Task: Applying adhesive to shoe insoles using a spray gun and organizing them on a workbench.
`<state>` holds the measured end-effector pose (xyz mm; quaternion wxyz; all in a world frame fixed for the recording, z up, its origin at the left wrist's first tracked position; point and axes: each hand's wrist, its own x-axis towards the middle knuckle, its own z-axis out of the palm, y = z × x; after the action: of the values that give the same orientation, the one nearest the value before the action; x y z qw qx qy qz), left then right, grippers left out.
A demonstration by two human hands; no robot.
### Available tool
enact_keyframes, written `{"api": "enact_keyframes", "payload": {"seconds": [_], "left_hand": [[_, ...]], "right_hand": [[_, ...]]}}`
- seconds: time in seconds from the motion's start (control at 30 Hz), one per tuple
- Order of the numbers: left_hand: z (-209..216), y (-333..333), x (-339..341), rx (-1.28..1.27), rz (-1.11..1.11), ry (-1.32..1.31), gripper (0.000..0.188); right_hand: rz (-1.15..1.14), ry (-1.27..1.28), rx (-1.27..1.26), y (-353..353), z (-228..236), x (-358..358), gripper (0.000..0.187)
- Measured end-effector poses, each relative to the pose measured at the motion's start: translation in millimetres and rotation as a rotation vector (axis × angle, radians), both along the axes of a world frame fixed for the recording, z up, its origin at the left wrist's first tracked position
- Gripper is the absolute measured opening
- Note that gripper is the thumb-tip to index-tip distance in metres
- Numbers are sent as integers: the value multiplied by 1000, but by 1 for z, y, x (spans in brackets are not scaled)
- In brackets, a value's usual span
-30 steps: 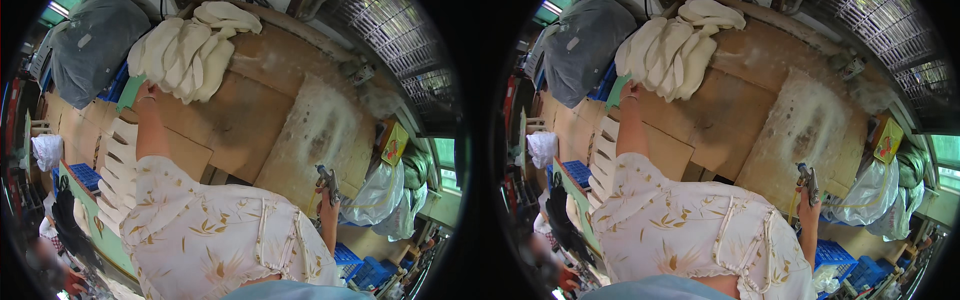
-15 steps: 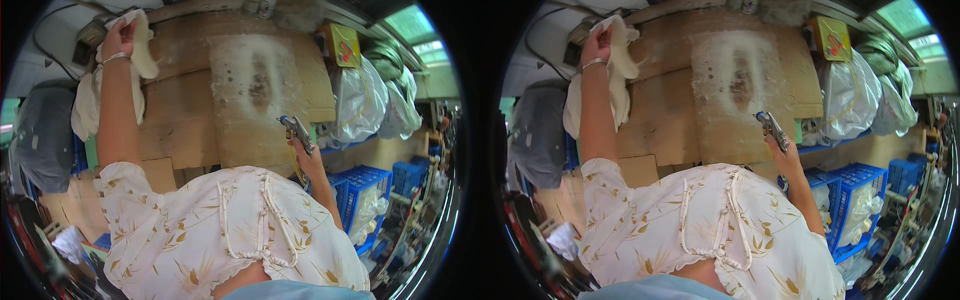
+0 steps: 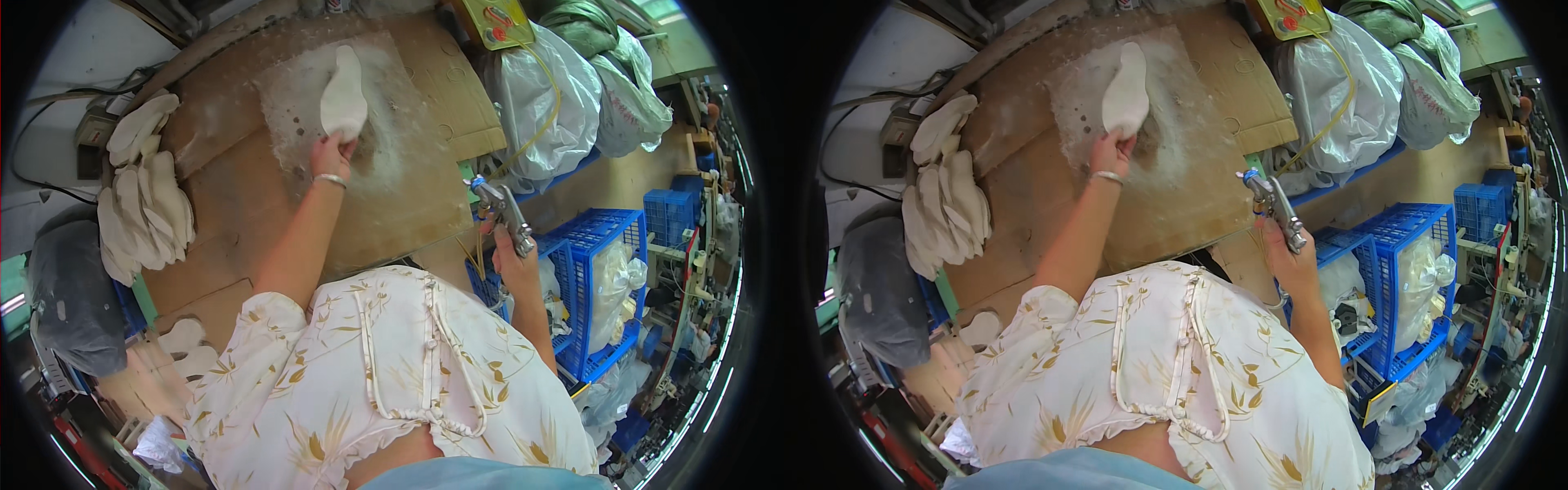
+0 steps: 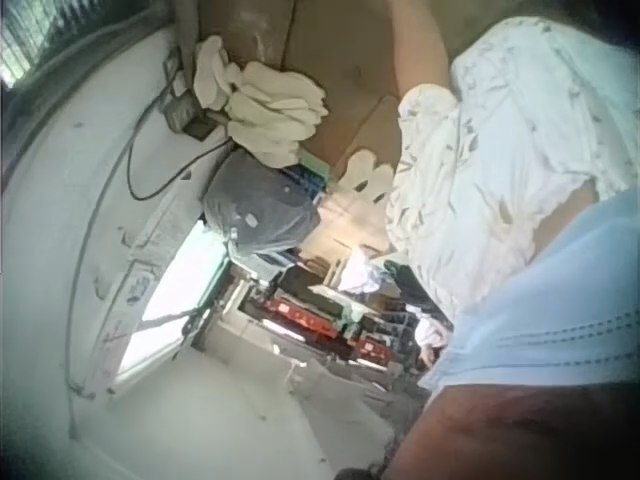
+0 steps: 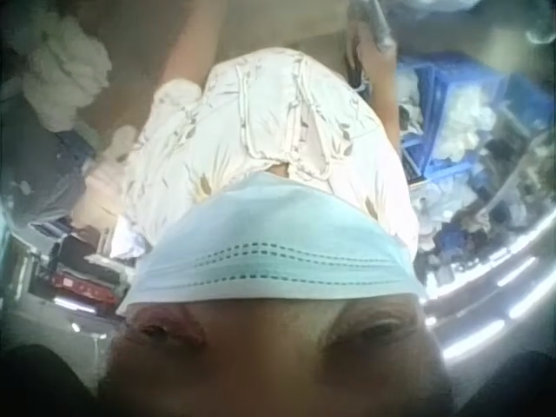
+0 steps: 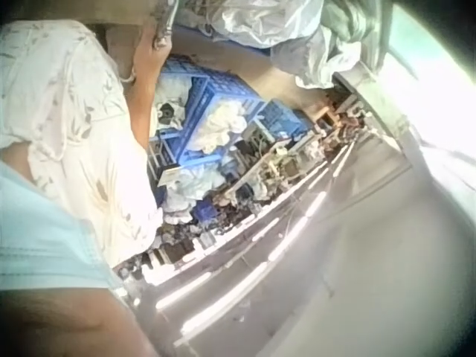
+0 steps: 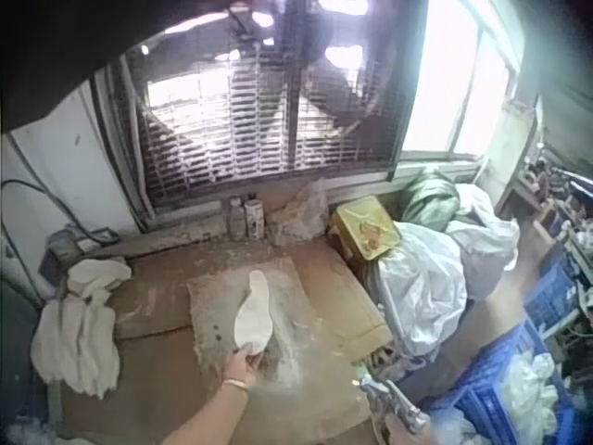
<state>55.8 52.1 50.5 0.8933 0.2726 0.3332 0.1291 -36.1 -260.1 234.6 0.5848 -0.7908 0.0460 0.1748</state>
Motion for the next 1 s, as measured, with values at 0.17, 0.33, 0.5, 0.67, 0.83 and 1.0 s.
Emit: {"api": "enact_keyframes", "payload": {"seconds": [0.17,0.33,0.5,0.67,0.83,1.0], "left_hand": [[-24,-56,-57,-59,30,210,17],[-27,-64,-79,2,-96,405,21],[-37,-56,-81,88,-294,473,19],[-44,-52,-83,107,-351,489,20],[-47,-50,-83,96,-367,495,19],[-49,-50,-83,89,-377,473,18]], "right_hand": [[-91,-117,50,-4,24,8,28],[111,9,22,8,25,17,26],[363,-116,-112,37,-8,15,21],[372,-164,-117,63,-9,16,21],[353,-187,-173,83,-10,27,21],[321,-176,-164,99,-9,38,23]]}}
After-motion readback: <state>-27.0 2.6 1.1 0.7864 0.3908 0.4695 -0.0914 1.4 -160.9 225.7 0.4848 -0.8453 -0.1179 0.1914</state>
